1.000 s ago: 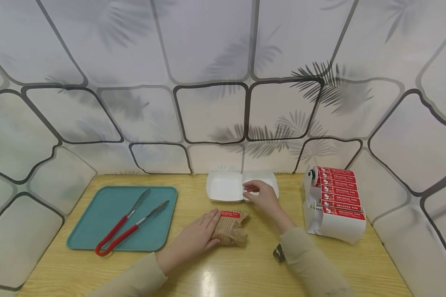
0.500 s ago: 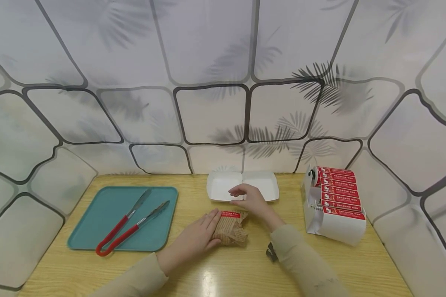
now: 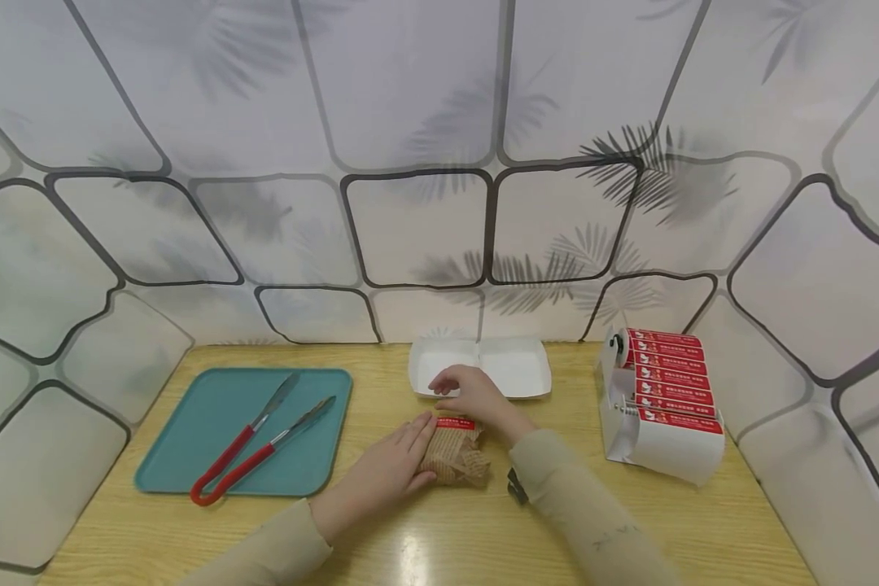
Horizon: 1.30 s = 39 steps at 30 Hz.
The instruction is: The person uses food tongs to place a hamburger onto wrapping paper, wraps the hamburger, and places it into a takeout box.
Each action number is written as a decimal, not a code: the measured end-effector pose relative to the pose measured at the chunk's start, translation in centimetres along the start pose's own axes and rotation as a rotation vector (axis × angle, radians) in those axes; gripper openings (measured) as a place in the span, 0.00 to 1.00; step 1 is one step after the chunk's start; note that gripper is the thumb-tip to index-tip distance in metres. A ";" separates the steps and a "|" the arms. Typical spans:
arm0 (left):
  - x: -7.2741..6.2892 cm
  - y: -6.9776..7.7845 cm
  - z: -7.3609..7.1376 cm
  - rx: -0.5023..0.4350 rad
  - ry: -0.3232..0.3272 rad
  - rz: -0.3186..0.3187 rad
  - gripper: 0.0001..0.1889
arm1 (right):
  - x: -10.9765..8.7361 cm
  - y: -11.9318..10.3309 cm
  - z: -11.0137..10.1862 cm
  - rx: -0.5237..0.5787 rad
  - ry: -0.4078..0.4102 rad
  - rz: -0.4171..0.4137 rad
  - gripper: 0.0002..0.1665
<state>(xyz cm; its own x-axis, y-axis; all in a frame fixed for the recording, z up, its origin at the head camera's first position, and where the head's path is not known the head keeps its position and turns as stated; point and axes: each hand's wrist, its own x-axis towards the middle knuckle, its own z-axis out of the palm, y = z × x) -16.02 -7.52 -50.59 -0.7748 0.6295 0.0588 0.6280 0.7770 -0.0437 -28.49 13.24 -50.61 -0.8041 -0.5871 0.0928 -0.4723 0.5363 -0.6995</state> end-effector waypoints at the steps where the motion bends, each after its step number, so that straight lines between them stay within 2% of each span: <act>1: 0.0 0.0 0.0 0.000 0.001 0.001 0.41 | 0.0 0.0 0.1 -0.008 -0.008 0.005 0.14; 5: 0.0 0.1 -0.2 -0.004 -0.002 0.000 0.41 | 0.0 0.0 0.4 -0.041 -0.006 0.026 0.11; 11: 0.1 0.1 -0.1 -0.006 0.004 0.000 0.41 | -0.2 0.2 0.4 -0.047 0.052 0.043 0.08; 23: 0.1 0.1 0.1 0.006 0.008 0.002 0.41 | -1.3 -0.1 -0.5 -0.030 0.138 -0.025 0.04; 39: 0.1 -0.2 0.5 -0.035 0.001 0.005 0.42 | -5.6 -0.4 -3.4 0.025 0.240 -0.136 0.06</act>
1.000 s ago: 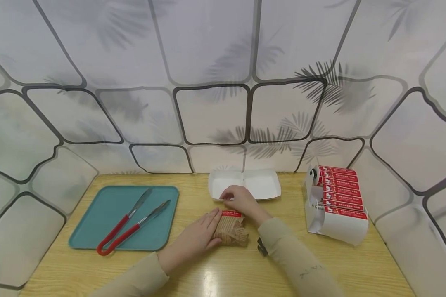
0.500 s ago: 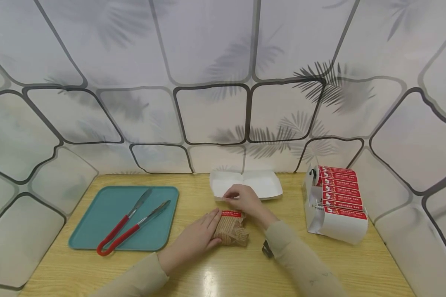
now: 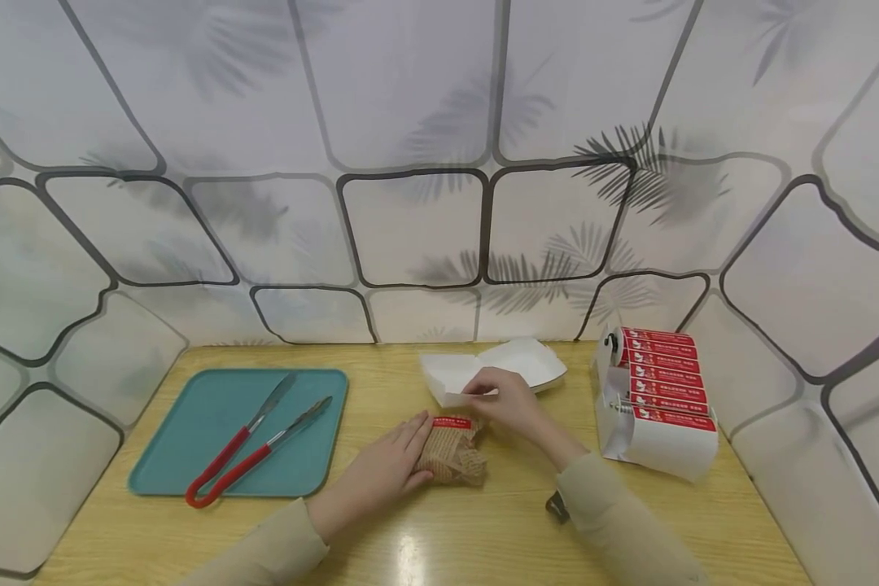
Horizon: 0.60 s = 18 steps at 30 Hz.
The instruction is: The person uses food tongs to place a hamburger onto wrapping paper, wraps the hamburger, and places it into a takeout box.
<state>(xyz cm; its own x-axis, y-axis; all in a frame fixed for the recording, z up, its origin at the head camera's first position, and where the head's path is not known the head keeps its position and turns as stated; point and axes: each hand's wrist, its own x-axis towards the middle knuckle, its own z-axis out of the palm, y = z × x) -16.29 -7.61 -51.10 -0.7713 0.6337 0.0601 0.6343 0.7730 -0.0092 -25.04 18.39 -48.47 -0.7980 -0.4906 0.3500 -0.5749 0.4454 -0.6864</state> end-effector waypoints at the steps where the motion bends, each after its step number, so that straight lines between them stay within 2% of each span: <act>1: 0.0 0.0 0.0 0.003 0.000 0.001 0.42 | -0.3 0.0 -0.3 0.003 0.005 -0.004 0.06; 9: -0.2 0.0 -0.1 0.015 0.005 0.008 0.41 | -2.9 0.1 -2.1 0.028 0.029 -0.100 0.14; 18: -0.2 -0.1 -0.3 -0.012 0.013 0.010 0.41 | -5.9 0.4 -3.9 -0.052 0.048 -0.159 0.20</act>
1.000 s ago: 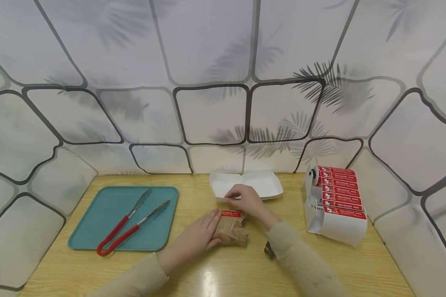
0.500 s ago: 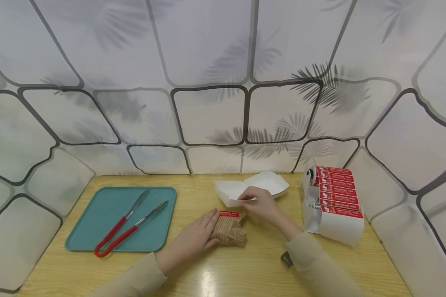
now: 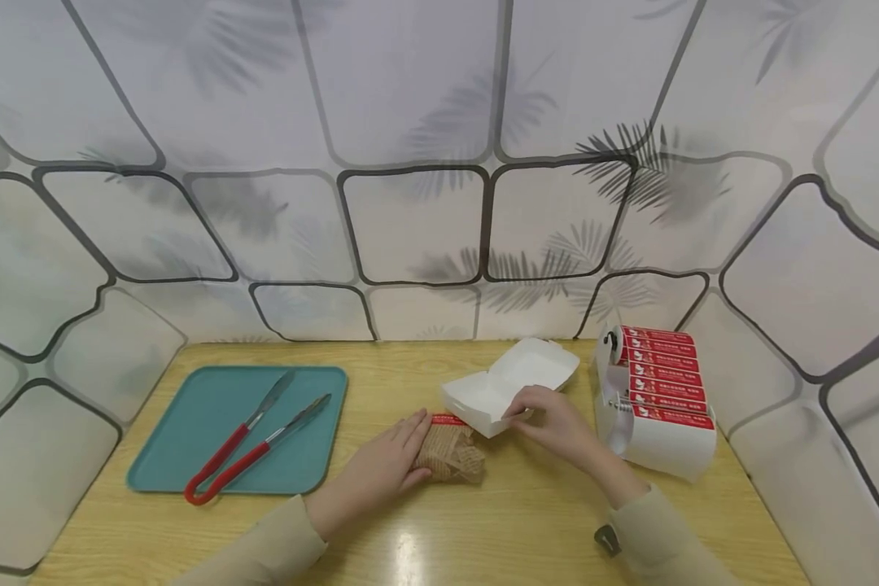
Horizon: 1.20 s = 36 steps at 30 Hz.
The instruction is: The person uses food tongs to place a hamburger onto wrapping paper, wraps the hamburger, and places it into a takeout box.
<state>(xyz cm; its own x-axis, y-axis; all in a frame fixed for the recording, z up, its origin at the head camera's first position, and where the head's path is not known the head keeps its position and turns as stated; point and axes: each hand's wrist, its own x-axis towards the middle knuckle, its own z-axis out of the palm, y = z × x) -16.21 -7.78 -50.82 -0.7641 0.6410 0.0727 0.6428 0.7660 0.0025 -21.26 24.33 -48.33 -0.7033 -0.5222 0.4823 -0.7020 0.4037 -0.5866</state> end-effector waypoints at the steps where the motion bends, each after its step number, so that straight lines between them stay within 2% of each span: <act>1: 0.0 0.0 0.0 -0.002 0.001 0.000 0.41 | -0.3 0.1 -0.1 -0.009 0.003 -0.011 0.21; 7: -0.2 -0.4 -0.1 -0.011 -0.005 -0.012 0.41 | -1.7 1.2 -0.8 -0.025 -0.019 -0.076 0.23; 17: -0.5 -0.6 0.0 0.009 -0.007 -0.018 0.41 | -3.2 2.0 -0.5 -0.068 -0.071 -0.089 0.27; 24: -0.5 -0.6 -0.1 0.007 0.001 -0.018 0.41 | -2.7 0.8 0.1 -0.026 -0.053 -0.097 0.28; 31: -0.5 -0.6 -0.3 -0.002 -0.014 -0.035 0.42 | -1.5 -0.4 1.2 -0.025 -0.027 0.007 0.24; 36: -0.5 -0.6 -0.2 0.005 -0.014 -0.025 0.42 | -1.0 -0.7 1.9 -0.061 -0.020 -0.021 0.20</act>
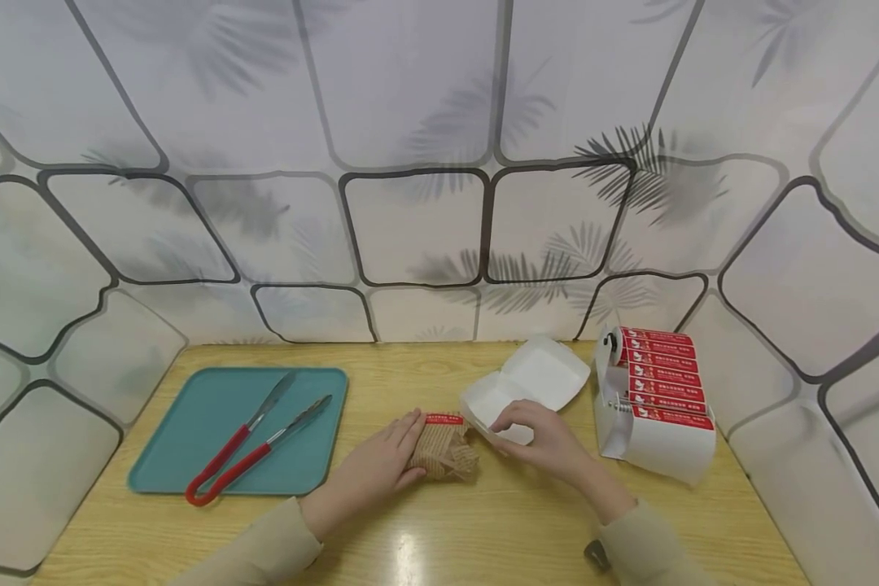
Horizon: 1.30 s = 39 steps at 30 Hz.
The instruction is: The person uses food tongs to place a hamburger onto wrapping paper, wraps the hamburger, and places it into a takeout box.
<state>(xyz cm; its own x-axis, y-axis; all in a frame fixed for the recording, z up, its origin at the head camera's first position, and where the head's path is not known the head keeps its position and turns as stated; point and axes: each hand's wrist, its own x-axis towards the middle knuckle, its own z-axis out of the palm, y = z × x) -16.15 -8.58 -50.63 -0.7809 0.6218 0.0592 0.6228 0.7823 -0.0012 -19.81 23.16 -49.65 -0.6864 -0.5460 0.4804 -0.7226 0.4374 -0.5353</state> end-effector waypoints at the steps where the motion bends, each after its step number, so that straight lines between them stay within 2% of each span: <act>1: 0.0 0.0 0.0 -0.001 0.002 0.002 0.42 | 0.0 0.0 0.1 -0.004 0.001 -0.007 0.20; 9: 0.0 0.0 0.1 0.003 0.006 -0.002 0.41 | -0.5 -0.1 -0.4 0.049 -0.030 -0.002 0.15; 15: -0.2 -0.2 0.3 0.001 0.001 -0.013 0.42 | -2.1 -0.6 -1.1 0.074 -0.092 0.025 0.17; 22: -0.3 -0.5 0.1 -0.016 0.002 -0.025 0.41 | -4.1 -0.7 -1.5 0.076 -0.146 0.000 0.19; 31: -0.3 -0.6 -0.4 -0.003 -0.016 -0.029 0.41 | -6.4 -0.4 -1.7 -0.047 -0.111 -0.063 0.24; 39: -0.3 -0.6 -0.2 -0.007 -0.010 -0.025 0.41 | -7.3 -1.4 -2.2 -0.148 -0.114 -0.088 0.25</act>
<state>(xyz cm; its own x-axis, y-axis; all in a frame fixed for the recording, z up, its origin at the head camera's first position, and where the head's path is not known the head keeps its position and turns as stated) -16.30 -9.28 -50.47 -0.7966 0.6025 0.0491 0.6035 0.7973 0.0070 -14.00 28.13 -50.87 -0.6123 -0.6602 0.4349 -0.7894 0.4802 -0.3825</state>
